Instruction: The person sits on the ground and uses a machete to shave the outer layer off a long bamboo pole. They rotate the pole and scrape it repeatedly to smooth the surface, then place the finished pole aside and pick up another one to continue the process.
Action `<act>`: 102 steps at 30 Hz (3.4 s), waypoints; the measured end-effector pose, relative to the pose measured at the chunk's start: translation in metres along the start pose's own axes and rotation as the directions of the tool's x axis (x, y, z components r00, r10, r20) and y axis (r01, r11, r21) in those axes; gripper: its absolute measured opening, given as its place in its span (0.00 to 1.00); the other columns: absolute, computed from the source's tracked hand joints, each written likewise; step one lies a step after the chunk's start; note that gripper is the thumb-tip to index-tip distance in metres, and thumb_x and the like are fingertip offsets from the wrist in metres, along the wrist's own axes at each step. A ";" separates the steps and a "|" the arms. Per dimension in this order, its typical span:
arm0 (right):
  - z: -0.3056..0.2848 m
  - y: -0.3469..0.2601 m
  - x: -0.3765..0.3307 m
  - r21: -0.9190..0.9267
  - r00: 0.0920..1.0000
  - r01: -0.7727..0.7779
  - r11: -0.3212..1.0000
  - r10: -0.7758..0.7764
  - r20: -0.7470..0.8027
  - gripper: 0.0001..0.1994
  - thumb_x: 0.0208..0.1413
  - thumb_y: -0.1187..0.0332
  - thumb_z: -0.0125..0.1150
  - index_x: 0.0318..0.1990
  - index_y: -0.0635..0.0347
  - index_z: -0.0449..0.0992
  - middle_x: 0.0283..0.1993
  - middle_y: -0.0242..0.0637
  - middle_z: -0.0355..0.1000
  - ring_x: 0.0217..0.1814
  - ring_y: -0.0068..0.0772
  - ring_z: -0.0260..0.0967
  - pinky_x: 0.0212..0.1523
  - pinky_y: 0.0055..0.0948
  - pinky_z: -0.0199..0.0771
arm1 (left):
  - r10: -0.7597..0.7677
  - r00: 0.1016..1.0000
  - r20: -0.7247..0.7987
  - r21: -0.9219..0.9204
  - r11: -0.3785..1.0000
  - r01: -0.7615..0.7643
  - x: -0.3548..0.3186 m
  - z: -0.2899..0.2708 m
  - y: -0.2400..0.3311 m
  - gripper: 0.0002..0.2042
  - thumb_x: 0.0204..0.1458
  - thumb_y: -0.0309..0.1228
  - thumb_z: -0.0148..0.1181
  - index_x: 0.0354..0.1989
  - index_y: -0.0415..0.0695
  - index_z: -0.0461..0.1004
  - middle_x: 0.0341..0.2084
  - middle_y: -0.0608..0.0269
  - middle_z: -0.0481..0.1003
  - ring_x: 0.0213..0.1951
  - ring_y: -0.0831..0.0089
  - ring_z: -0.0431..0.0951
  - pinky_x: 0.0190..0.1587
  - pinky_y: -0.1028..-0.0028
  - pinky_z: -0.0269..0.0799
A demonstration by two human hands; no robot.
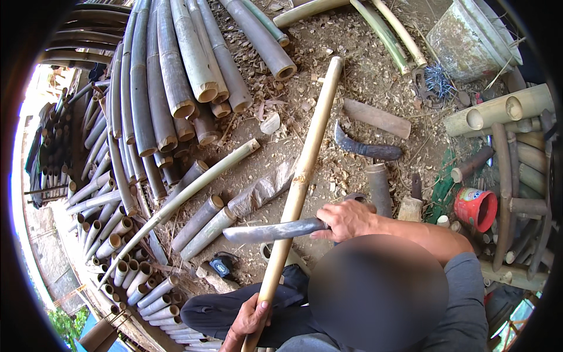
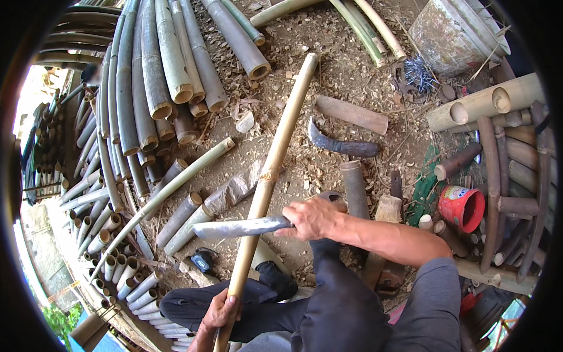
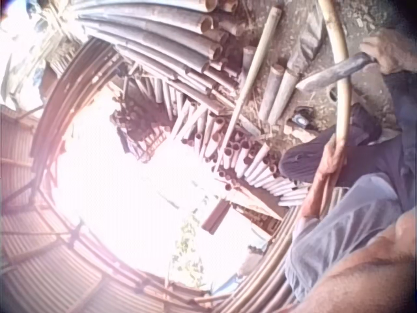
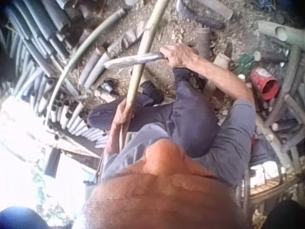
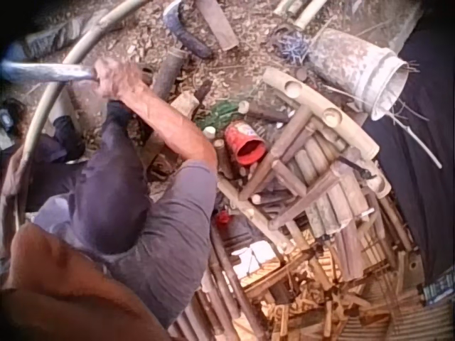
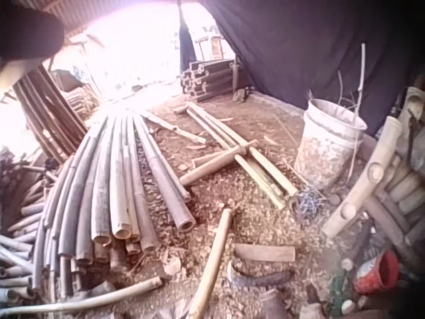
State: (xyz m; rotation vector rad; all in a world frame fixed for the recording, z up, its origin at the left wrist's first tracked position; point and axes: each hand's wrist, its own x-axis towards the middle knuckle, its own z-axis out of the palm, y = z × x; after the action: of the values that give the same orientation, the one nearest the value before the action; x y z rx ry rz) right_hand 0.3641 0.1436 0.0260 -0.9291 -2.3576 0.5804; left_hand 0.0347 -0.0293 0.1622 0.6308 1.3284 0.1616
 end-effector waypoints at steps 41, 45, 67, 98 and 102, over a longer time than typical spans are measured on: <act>-0.066 0.028 0.005 0.797 0.667 -0.586 -0.145 0.472 0.576 0.11 0.66 0.63 0.53 0.47 0.61 0.67 0.34 0.36 0.73 0.26 0.21 0.73 0.25 0.23 0.77 | 0.267 0.838 -0.476 0.769 0.588 0.249 -0.039 -0.021 0.010 0.20 0.45 0.41 0.70 0.42 0.44 0.72 0.35 0.51 0.77 0.36 0.50 0.80 0.37 0.57 0.74; -0.048 0.048 0.005 0.748 0.528 -0.616 -0.249 0.574 0.626 0.11 0.67 0.61 0.50 0.45 0.60 0.66 0.30 0.34 0.72 0.22 0.22 0.72 0.19 0.24 0.77 | 0.195 0.820 -0.538 0.737 0.582 0.345 -0.032 -0.016 0.002 0.18 0.44 0.39 0.69 0.38 0.44 0.72 0.29 0.52 0.77 0.34 0.50 0.79 0.36 0.56 0.74; -0.022 0.020 0.025 0.735 0.479 -0.678 -0.002 0.757 0.444 0.15 0.70 0.60 0.46 0.35 0.64 0.68 0.21 0.33 0.68 0.17 0.24 0.68 0.17 0.27 0.73 | 0.413 0.696 -0.587 0.792 0.469 0.390 -0.021 0.010 -0.026 0.19 0.37 0.30 0.70 0.38 0.45 0.69 0.28 0.58 0.73 0.34 0.55 0.77 0.36 0.59 0.71; -0.055 -0.010 0.009 0.433 0.442 -0.895 0.107 0.335 0.832 0.13 0.68 0.63 0.48 0.34 0.64 0.65 0.23 0.35 0.70 0.17 0.24 0.68 0.18 0.26 0.73 | 0.539 0.565 -0.625 0.781 0.449 0.435 -0.013 0.024 -0.034 0.16 0.38 0.28 0.68 0.38 0.48 0.72 0.26 0.62 0.69 0.32 0.59 0.74 0.34 0.61 0.65; -0.045 0.015 0.018 0.549 0.444 -0.835 0.021 0.613 0.653 0.13 0.66 0.63 0.52 0.33 0.62 0.66 0.23 0.35 0.71 0.20 0.23 0.71 0.19 0.25 0.73 | 0.527 0.519 -0.673 0.739 0.495 0.457 -0.015 0.032 -0.035 0.15 0.39 0.29 0.67 0.37 0.47 0.73 0.27 0.60 0.69 0.33 0.57 0.73 0.36 0.61 0.65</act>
State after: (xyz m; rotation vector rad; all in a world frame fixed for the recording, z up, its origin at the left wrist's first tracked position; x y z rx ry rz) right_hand 0.3880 0.1756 0.0582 -1.5592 -1.0632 2.1512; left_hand 0.0522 -0.0757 0.1608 1.6540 2.4561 -0.2754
